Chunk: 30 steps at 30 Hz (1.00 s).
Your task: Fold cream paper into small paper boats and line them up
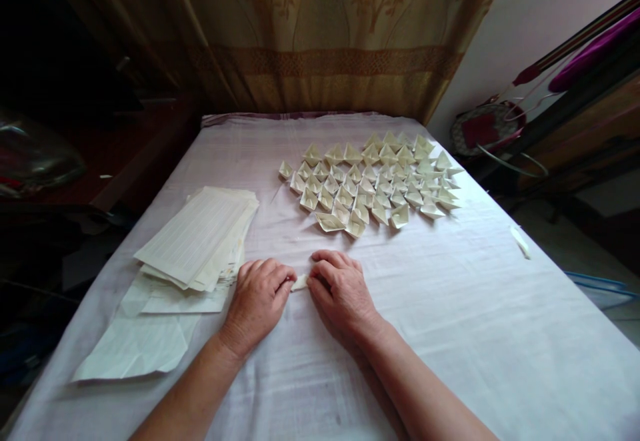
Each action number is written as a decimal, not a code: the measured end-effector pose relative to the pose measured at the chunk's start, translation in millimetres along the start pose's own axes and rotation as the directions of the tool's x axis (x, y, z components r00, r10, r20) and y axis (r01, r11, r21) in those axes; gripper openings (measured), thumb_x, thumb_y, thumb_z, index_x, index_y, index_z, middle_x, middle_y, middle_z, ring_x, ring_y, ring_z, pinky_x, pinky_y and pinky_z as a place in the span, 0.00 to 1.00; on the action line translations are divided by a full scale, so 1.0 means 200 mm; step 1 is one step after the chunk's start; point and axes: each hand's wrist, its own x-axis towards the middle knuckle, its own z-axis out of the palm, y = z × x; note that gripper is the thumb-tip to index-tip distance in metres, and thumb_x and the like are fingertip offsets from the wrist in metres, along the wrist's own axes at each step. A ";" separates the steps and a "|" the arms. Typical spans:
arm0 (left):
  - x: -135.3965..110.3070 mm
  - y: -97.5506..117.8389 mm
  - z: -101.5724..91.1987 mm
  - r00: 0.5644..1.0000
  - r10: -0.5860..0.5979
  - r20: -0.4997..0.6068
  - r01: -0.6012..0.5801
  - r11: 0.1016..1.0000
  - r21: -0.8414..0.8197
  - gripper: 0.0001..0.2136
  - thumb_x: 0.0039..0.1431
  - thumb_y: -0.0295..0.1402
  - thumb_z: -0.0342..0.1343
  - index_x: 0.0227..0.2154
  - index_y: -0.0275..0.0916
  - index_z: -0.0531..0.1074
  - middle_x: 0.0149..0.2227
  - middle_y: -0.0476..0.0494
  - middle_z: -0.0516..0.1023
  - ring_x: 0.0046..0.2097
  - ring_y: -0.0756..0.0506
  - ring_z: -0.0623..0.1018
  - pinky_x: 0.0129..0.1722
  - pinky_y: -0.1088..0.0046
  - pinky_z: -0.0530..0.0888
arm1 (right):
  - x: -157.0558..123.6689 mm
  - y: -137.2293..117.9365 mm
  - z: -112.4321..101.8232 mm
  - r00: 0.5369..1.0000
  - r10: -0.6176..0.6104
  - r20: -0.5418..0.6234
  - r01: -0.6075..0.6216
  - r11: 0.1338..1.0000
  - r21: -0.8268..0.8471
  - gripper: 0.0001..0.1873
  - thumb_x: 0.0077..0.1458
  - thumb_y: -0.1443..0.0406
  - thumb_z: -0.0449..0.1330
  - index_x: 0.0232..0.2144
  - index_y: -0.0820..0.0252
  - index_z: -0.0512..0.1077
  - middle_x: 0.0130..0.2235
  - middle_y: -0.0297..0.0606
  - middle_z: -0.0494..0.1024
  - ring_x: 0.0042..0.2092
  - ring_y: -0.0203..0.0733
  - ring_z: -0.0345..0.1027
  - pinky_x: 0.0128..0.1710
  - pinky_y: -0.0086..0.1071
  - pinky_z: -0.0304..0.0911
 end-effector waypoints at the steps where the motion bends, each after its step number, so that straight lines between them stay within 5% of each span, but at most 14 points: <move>1: 0.00 0.00 0.00 1.000 -0.004 0.000 0.004 1.000 -0.008 0.05 0.63 0.31 0.53 0.34 0.44 0.73 0.35 0.49 0.77 0.40 0.45 0.74 0.46 0.64 0.63 | 0.00 0.00 0.00 1.000 -0.002 0.003 0.002 1.000 -0.004 0.03 0.56 0.69 0.61 0.30 0.56 0.72 0.46 0.35 0.77 0.48 0.42 0.67 0.47 0.37 0.53; 30: 0.00 0.03 0.01 0.998 -0.068 -0.004 0.068 0.998 0.008 0.04 0.60 0.36 0.59 0.32 0.44 0.73 0.35 0.49 0.76 0.41 0.43 0.73 0.47 0.62 0.61 | -0.03 0.01 0.01 0.994 0.075 -0.081 -0.076 0.997 -0.019 0.03 0.55 0.68 0.62 0.29 0.55 0.73 0.46 0.36 0.77 0.48 0.44 0.67 0.47 0.40 0.53</move>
